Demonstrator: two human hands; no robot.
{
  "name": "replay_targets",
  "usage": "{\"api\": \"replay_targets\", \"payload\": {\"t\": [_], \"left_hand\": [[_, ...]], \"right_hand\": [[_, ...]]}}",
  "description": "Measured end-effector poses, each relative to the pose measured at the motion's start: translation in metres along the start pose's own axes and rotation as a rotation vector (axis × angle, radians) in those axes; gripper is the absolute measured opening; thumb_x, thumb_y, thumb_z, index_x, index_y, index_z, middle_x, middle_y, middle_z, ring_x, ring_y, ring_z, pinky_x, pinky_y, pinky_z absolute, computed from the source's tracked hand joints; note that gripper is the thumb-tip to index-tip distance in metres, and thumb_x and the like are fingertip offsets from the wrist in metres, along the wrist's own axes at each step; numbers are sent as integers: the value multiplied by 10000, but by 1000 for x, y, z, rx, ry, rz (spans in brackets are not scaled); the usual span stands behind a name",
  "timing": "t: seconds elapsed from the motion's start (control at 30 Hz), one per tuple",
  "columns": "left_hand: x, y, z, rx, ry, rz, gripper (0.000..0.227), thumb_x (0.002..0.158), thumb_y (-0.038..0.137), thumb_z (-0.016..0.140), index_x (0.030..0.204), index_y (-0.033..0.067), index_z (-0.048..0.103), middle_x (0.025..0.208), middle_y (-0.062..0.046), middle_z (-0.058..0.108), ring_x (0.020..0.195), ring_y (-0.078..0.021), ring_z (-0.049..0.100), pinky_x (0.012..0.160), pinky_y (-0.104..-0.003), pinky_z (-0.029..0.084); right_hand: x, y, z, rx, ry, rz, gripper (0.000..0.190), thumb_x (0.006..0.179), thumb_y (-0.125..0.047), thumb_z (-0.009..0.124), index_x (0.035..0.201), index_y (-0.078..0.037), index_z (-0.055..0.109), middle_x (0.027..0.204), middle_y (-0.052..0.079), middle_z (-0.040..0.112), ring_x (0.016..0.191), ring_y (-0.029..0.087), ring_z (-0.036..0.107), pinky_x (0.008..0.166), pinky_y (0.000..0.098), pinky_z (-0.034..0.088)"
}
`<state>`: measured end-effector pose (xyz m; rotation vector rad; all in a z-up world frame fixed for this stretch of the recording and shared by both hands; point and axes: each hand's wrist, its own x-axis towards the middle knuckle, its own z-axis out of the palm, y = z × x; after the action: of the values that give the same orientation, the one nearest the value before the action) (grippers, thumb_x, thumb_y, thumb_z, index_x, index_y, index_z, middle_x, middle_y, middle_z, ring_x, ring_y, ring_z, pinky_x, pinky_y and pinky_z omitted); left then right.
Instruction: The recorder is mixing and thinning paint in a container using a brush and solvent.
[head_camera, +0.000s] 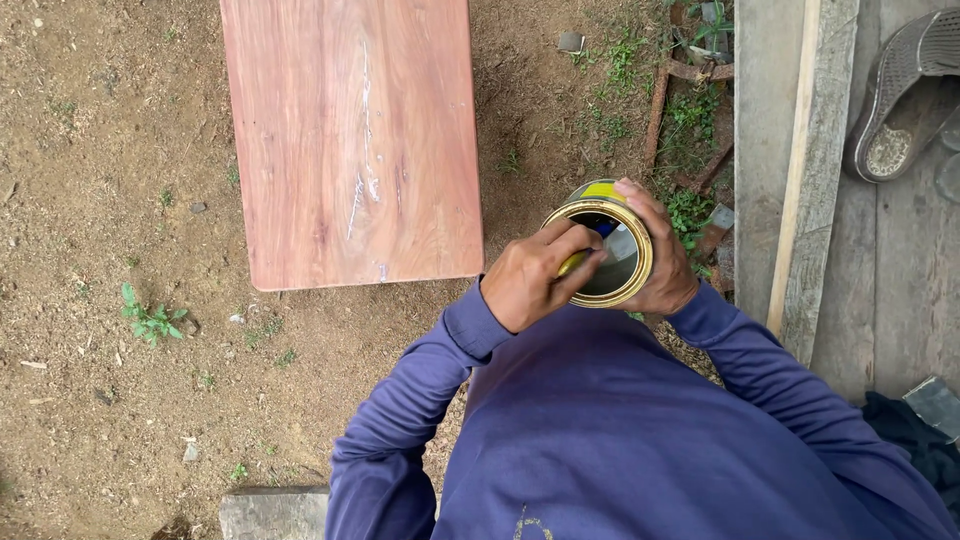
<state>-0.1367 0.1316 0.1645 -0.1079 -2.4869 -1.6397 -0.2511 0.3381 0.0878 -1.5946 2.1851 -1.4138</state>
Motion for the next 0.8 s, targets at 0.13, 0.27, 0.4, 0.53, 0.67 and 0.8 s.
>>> {"api": "replay_targets", "payload": {"t": [0.13, 0.27, 0.4, 0.53, 0.67, 0.8], "left_hand": [[4, 6, -1, 48, -47, 24, 152, 1008, 154, 688, 1115, 76, 613, 1035, -129, 646, 851, -348, 705, 730, -422, 588], [4, -2, 3, 145, -154, 114, 266, 928, 85, 672, 1176, 86, 575, 1060, -137, 610, 889, -363, 685, 733, -452, 568], [10, -3, -11, 110, -148, 160, 276, 927, 126, 650, 1182, 69, 560, 1077, -146, 617, 879, -369, 685, 727, -451, 567], [16, -9, -10, 177, -160, 88, 199, 1024, 197, 639, 1162, 72, 569, 1027, -139, 634, 821, -361, 695, 699, -455, 567], [21, -1, -9, 232, -126, 68, 238, 1020, 233, 648, 1159, 62, 558, 1025, -132, 652, 824, -367, 701, 690, -454, 575], [25, 8, -3, 283, -140, 65, 345, 924, 212, 685, 1176, 30, 533, 1032, -158, 649, 789, -370, 701, 651, -452, 577]], "right_hand": [[-1, -6, 0, 35, 0, 14, 1260, 599, -336, 999, 1546, -62, 215, 1549, 247, 391, 1482, 416, 407, 1270, 524, 343], [-5, -9, 2, -3, 8, 73, 1301, 568, -374, 1008, 1549, -51, 217, 1540, 248, 413, 1458, 404, 446, 1250, 494, 377], [-12, -13, 3, 18, -23, 143, 1345, 537, -386, 1008, 1561, -45, 204, 1552, 257, 412, 1438, 398, 478, 1233, 466, 397], [-20, -12, 11, 73, -17, 169, 1363, 536, -380, 1002, 1572, -45, 183, 1576, 252, 396, 1434, 370, 494, 1232, 456, 404], [-43, -8, 30, 248, 8, 319, 1387, 554, -352, 996, 1609, -40, 152, 1574, 208, 421, 1453, 327, 492, 1244, 447, 412], [-52, -17, 41, 339, 54, 445, 1432, 563, -335, 996, 1639, -27, 103, 1588, 174, 392, 1498, 299, 428, 1262, 438, 371]]}}
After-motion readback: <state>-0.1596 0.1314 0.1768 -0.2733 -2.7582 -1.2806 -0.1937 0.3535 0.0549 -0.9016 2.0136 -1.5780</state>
